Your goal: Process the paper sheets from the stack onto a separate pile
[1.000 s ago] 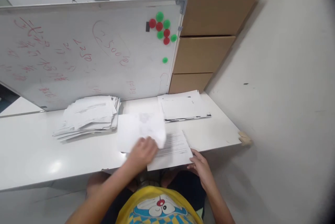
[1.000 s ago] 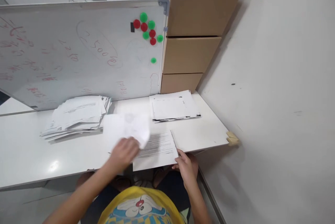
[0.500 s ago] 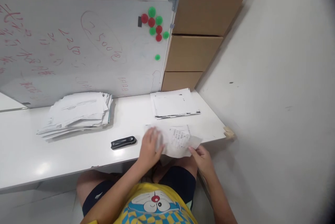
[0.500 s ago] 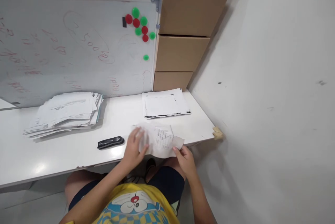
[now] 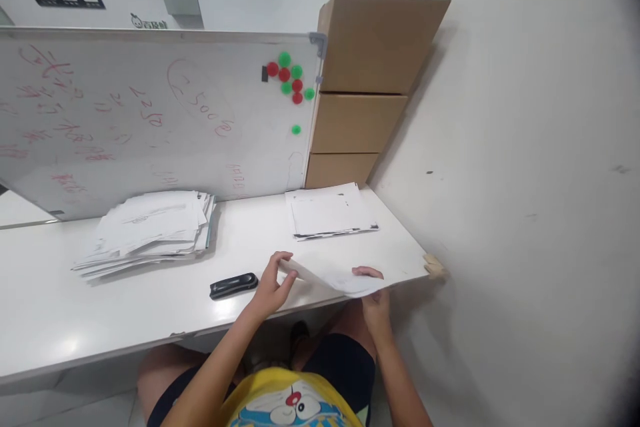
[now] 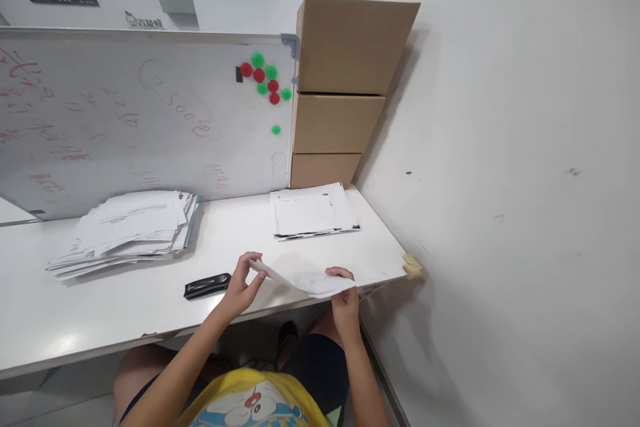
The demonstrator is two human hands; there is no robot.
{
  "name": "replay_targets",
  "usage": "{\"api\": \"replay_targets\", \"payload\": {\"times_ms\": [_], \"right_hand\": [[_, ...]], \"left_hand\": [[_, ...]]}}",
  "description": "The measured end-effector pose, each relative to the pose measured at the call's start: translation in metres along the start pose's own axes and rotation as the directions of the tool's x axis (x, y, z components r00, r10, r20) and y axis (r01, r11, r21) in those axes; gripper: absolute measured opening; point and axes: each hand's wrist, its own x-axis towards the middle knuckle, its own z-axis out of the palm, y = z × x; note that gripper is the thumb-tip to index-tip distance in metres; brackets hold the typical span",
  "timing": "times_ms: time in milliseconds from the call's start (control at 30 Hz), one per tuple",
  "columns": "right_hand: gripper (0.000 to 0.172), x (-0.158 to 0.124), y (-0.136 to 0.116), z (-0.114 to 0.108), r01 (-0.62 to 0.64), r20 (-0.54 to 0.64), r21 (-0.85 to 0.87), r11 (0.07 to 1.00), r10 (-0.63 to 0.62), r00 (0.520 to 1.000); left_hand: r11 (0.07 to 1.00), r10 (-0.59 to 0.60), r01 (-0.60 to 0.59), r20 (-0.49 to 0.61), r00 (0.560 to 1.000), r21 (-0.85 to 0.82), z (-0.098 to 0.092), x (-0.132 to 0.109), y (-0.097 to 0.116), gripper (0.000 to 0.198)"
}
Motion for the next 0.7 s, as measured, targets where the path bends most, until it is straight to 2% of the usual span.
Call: {"api": "replay_targets", "payload": {"times_ms": [67,233,367,433,533,633,700], "right_hand": [[0.035,0.002,-0.001,0.003,0.019,-0.009,-0.008,1.0,-0.019,1.0],[0.036,0.005,0.006,0.015,-0.174,0.022,0.029,0.984,0.173,0.985],[0.025,0.01,0.004,0.02,-0.093,0.03,0.078,0.993,0.091,0.995],[0.021,0.012,0.003,0.021,-0.099,0.053,0.096,0.99,0.095,0.994],[0.022,0.009,0.0,0.021,-0.131,0.055,0.047,0.99,0.128,0.99],[0.021,-0.001,-0.011,0.015,-0.043,0.065,-0.048,0.998,0.047,0.997],[0.022,-0.008,-0.022,0.009,-0.066,0.09,-0.075,0.995,0.073,0.993]], "left_hand": [[1.0,-0.024,0.024,-0.046,0.999,0.011,0.0,0.0,-0.003,0.027],[0.991,-0.122,0.108,-0.228,0.966,-0.075,0.016,-0.014,-0.018,0.027],[0.992,-0.123,0.111,-0.248,0.961,-0.062,0.022,-0.025,-0.027,0.028],[0.991,-0.129,0.116,-0.264,0.956,-0.063,0.021,-0.029,-0.026,0.028],[0.986,-0.166,0.154,-0.26,0.951,-0.067,0.019,-0.033,-0.014,0.03],[0.979,-0.204,0.197,-0.271,0.941,-0.052,0.015,-0.037,0.012,0.03],[0.975,-0.219,0.223,-0.312,0.925,-0.023,0.009,-0.038,0.03,0.029]]}}
